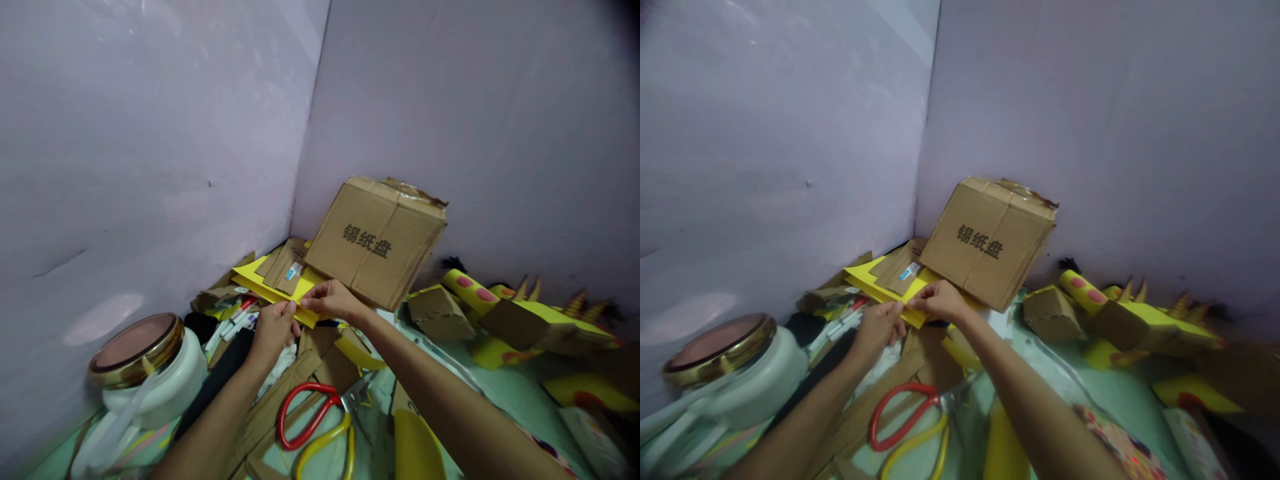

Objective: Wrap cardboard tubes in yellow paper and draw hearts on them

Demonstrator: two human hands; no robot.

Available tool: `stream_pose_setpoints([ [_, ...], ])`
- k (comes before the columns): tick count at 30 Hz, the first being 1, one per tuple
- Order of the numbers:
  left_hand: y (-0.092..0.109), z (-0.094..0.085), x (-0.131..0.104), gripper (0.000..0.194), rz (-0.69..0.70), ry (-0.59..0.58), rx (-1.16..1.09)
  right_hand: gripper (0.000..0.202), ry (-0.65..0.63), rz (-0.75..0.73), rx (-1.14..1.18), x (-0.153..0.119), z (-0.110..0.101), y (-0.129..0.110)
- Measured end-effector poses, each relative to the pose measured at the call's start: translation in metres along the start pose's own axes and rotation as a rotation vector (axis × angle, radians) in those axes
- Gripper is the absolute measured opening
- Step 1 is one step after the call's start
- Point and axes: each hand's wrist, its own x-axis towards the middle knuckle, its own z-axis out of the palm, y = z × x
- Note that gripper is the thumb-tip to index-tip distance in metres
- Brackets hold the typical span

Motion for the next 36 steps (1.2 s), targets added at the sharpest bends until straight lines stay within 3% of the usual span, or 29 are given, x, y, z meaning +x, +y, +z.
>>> stream_pose_setpoints([
  [5,-0.003,0.0,0.0,0.033,0.015,0.005,0.001,0.028,0.059,-0.065,-0.206,0.0,-0.002,0.0],
  [10,-0.003,0.0,0.0,0.029,0.028,0.051,0.014,0.021,0.18,-0.167,-0.513,-0.013,-0.003,-0.016],
  [19,0.004,-0.004,-0.005,0.017,0.11,0.292,-0.04,0.022,0.277,-0.169,-0.764,-0.021,-0.002,-0.022],
  [23,0.009,0.001,-0.007,0.024,0.013,0.195,-0.082,0.022,0.308,-0.126,-0.81,-0.021,0.0,-0.021],
  [29,0.035,0.002,-0.001,0.046,-0.313,0.018,-0.103,0.022,0.322,-0.13,-0.832,-0.025,0.003,-0.026],
  [33,0.054,0.0,0.012,0.042,-0.431,-0.023,-0.019,0.021,0.326,-0.144,-0.828,-0.027,0.003,-0.028],
  [36,0.058,0.001,0.021,0.033,-0.422,-0.029,0.088,0.022,0.348,-0.124,-0.803,-0.029,0.002,-0.031],
])
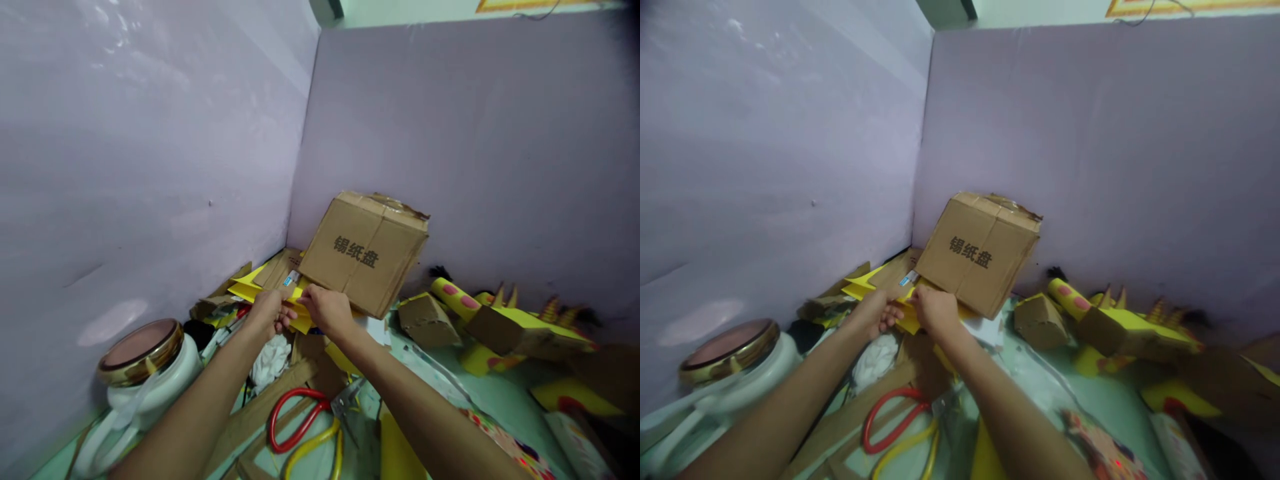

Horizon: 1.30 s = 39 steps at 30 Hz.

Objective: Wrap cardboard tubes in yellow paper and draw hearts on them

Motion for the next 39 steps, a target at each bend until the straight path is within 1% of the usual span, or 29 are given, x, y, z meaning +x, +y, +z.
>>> stream_pose_setpoints([
  [2,0.0,0.0,0.002,0.03,0.058,0.056,0.074,0.022,0.009,0.023,0.027,0.0,-0.002,0.0],
  [3,-0.002,0.0,0.002,0.03,0.104,0.104,0.111,0.021,0.013,0.033,0.045,0.0,-0.003,0.0],
  [6,-0.008,-0.005,0.0,0.029,0.298,0.301,0.221,0.019,0.021,0.065,0.12,0.001,-0.003,0.002],
  [9,-0.012,-0.011,-0.004,0.017,0.484,0.468,0.33,0.016,0.011,0.097,0.232,0.005,0.002,0.006],
  [11,-0.015,-0.013,-0.004,0.01,0.555,0.514,0.4,0.017,-0.024,0.112,0.326,0.009,0.007,0.008],
  [15,-0.024,-0.01,-0.002,0.015,0.591,0.529,0.502,0.02,-0.135,0.145,0.509,0.017,0.017,0.009],
  [19,-0.03,-0.007,-0.001,0.02,0.596,0.534,0.588,0.023,-0.243,0.223,0.641,0.023,0.028,0.008],
  [22,-0.032,-0.007,-0.003,0.023,0.589,0.53,0.672,0.026,-0.287,0.288,0.725,0.027,0.035,0.009],
  [24,-0.032,-0.007,-0.003,0.023,0.575,0.534,0.72,0.027,-0.288,0.311,0.777,0.029,0.038,0.01],
  [27,-0.033,-0.007,-0.005,0.025,0.573,0.561,0.786,0.026,-0.248,0.294,0.842,0.029,0.039,0.01],
  [31,-0.031,-0.002,-0.009,0.042,0.654,0.558,0.894,0.021,-0.165,0.21,0.904,0.026,0.037,0.008],
  [32,-0.029,-0.001,-0.01,0.042,0.677,0.545,0.917,0.018,-0.143,0.185,0.915,0.024,0.036,0.009],
  [34,-0.026,0.0,-0.008,0.036,0.713,0.519,0.95,0.013,-0.086,0.135,0.93,0.019,0.033,0.011],
  [35,-0.024,0.0,-0.007,0.032,0.724,0.512,0.958,0.016,-0.049,0.11,0.934,0.017,0.032,0.014],
  [37,-0.019,-0.002,-0.002,0.028,0.731,0.518,0.96,0.037,0.032,0.067,0.938,0.011,0.03,0.022],
  [39,-0.012,-0.005,0.003,0.029,0.731,0.541,0.952,0.054,0.096,0.036,0.942,0.005,0.03,0.031],
])
